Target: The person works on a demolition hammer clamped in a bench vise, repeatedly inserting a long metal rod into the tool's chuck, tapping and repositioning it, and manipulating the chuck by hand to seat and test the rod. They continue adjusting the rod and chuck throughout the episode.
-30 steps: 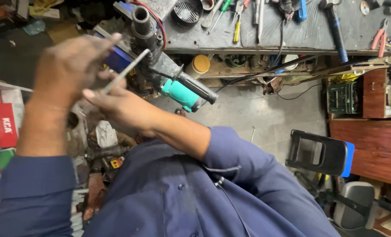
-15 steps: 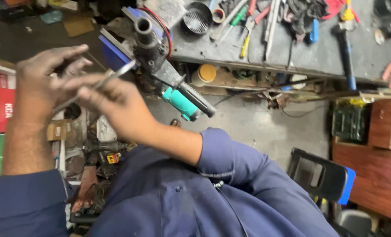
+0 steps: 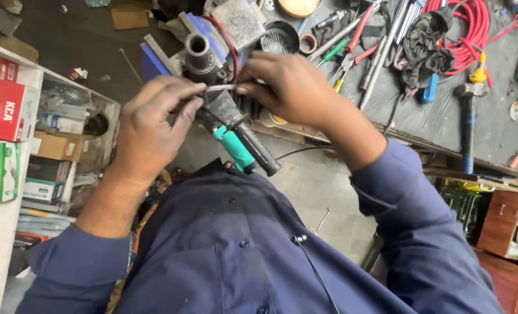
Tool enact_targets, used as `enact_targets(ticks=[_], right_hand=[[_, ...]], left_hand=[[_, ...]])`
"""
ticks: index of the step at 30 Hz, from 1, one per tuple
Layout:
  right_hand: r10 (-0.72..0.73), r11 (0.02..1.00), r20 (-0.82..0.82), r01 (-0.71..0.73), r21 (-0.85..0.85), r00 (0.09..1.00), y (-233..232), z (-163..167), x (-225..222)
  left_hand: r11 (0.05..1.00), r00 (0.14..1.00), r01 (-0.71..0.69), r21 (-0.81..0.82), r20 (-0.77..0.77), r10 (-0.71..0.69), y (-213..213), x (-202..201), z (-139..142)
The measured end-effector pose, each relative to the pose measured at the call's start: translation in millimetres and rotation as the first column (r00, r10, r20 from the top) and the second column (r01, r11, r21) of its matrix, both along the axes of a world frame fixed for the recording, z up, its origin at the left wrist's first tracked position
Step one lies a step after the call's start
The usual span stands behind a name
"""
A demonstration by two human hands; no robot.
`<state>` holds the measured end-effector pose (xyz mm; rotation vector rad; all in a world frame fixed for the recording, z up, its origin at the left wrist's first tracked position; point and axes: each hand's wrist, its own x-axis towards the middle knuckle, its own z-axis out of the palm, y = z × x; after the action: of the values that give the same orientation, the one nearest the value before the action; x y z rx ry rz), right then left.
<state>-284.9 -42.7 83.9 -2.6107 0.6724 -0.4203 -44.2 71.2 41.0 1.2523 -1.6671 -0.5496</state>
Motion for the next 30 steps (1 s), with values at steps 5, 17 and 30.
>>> enact_targets(ticks=[5, 17, 30], right_hand=[[0.113, 0.992, 0.045, -0.110, -0.066, 0.993, -26.7, -14.6, -8.5], [0.088, 0.960, 0.030, -0.076, -0.270, 0.996, -15.5, -23.9, -17.2], [-0.199, 0.917, -0.102, 0.149, -0.370, 0.975, -18.1, -23.2, -2.2]], left_hand=[[0.990, 0.990, -0.137, -0.020, 0.029, 0.138, -3.0, -19.7, -5.5], [0.973, 0.944, -0.188, -0.137, 0.250, 0.218, 6.1, -38.0, -2.5], [0.975, 0.922, 0.138, -0.172, 0.383, -0.063, -37.0, 18.5, 6.7]])
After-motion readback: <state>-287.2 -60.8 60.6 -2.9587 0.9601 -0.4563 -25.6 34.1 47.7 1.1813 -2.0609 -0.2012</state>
